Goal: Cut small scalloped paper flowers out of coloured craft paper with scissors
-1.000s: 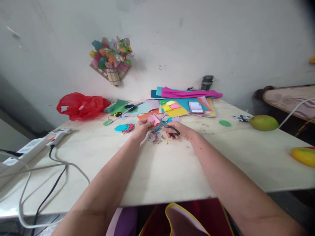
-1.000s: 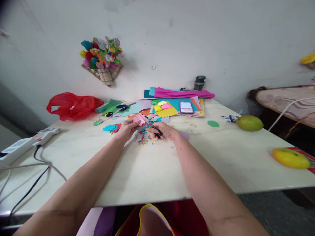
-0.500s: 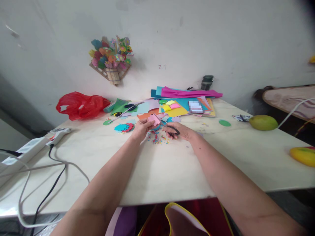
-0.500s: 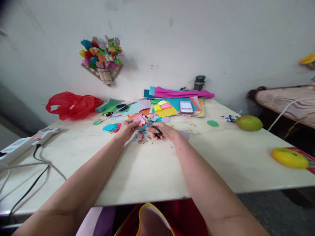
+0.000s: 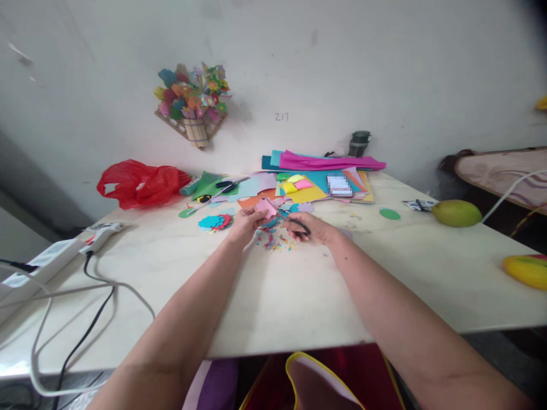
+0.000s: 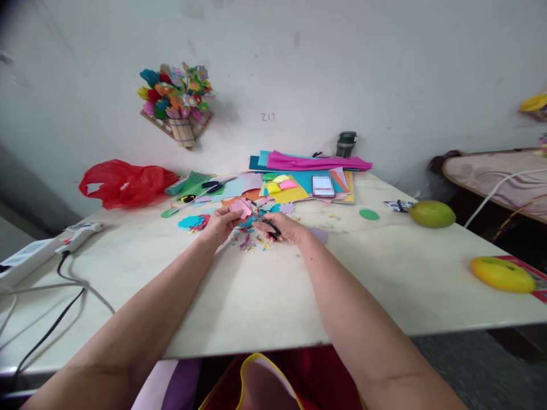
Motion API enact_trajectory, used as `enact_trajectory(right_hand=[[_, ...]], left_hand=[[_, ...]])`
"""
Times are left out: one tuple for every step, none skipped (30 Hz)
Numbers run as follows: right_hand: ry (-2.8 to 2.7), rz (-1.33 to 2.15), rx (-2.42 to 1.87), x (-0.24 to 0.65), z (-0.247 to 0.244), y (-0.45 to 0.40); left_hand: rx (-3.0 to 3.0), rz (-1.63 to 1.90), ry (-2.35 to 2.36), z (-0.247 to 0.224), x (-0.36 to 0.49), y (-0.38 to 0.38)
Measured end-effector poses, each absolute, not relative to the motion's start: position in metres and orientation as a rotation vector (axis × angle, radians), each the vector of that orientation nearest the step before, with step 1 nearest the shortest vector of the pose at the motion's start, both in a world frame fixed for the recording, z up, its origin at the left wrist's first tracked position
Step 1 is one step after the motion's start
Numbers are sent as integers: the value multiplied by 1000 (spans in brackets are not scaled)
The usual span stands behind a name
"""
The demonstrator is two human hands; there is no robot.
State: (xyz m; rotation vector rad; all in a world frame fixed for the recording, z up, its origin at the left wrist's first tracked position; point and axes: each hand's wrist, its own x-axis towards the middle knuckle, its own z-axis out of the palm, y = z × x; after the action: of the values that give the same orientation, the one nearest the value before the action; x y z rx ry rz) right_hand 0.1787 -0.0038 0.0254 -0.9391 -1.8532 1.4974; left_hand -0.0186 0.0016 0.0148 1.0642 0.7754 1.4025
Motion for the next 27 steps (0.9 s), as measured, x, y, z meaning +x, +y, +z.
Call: enact_trajectory(right_hand=[[-1859, 1495, -935, 179, 25, -3], [-1862, 1495, -932, 179, 24, -3], [-1860, 1498, -933, 179, 24, -3], [-1856, 1502, -935, 179, 24, -2], [-1849, 1505, -939, 179, 23, -2], [-1841, 1507, -941, 179, 23, -2], [-1834, 1507, -945, 179, 23, -2], [-1828, 1506, -946, 179, 23, -2], [-1825, 1504, -945, 179, 23, -2], [-1822, 1503, -943, 179, 23, -2], [-1819, 1503, -939, 179, 22, -1], [-1817, 1504, -931, 178, 22, -1], [-1813, 1507, -926, 178, 21, -1], [-1807, 1511, -922, 178, 21, 0], [-1799, 1517, -921, 178, 20, 1], [-1791, 1524, -921, 178, 19, 2], [-1785, 1530, -922, 178, 18, 3], [-1777, 1533, -925, 178, 17, 4], [-1771, 1534, -924, 178, 16, 5], [-1768, 1530, -923, 178, 15, 6], [-1765, 1525, -926, 178, 14, 6], [-1762, 1519, -927, 179, 13, 7], [-1760, 1515, -928, 179, 13, 7], [-1759, 1510, -925, 179, 13, 7], [-1757, 1506, -921, 179, 14, 7], [-1756, 1502, -918, 179, 14, 7], [-1758, 1497, -919, 179, 15, 6]], left_hand=[[1063, 1404, 775, 14, -19, 2], [1062, 1403, 773, 14, -19, 3], [1063, 1401, 769, 13, -20, 3], [1063, 1399, 766, 13, -20, 4], [1065, 1396, 762, 12, -21, 5], [1066, 1394, 760, 11, -21, 5], [1068, 1391, 757, 11, -22, 5], [1069, 1390, 755, 11, -22, 5], [1069, 1389, 754, 11, -22, 5], [1068, 1387, 753, 11, -22, 5], [1066, 1387, 752, 11, -22, 5], [1064, 1387, 753, 12, -22, 4], [1061, 1388, 753, 12, -21, 4], [1057, 1389, 752, 13, -21, 3], [1053, 1391, 750, 14, -21, 2], [1051, 1391, 746, 14, -20, 2], [1051, 1388, 741, 14, -20, 2], [1052, 1383, 737, 14, -20, 1], [1056, 1375, 736, 14, -20, 1], [1063, 1362, 737, 14, -20, 1], [1069, 1348, 741, 14, -20, 1], [1075, 1333, 744, 14, -20, 1], [1079, 1319, 749, 14, -21, 1], [1082, 1304, 756, 14, -21, 1], [1083, 1290, 764, 14, -21, 1], [1082, 1277, 772, 15, -21, 1], [1080, 1267, 781, 16, -22, 1]])
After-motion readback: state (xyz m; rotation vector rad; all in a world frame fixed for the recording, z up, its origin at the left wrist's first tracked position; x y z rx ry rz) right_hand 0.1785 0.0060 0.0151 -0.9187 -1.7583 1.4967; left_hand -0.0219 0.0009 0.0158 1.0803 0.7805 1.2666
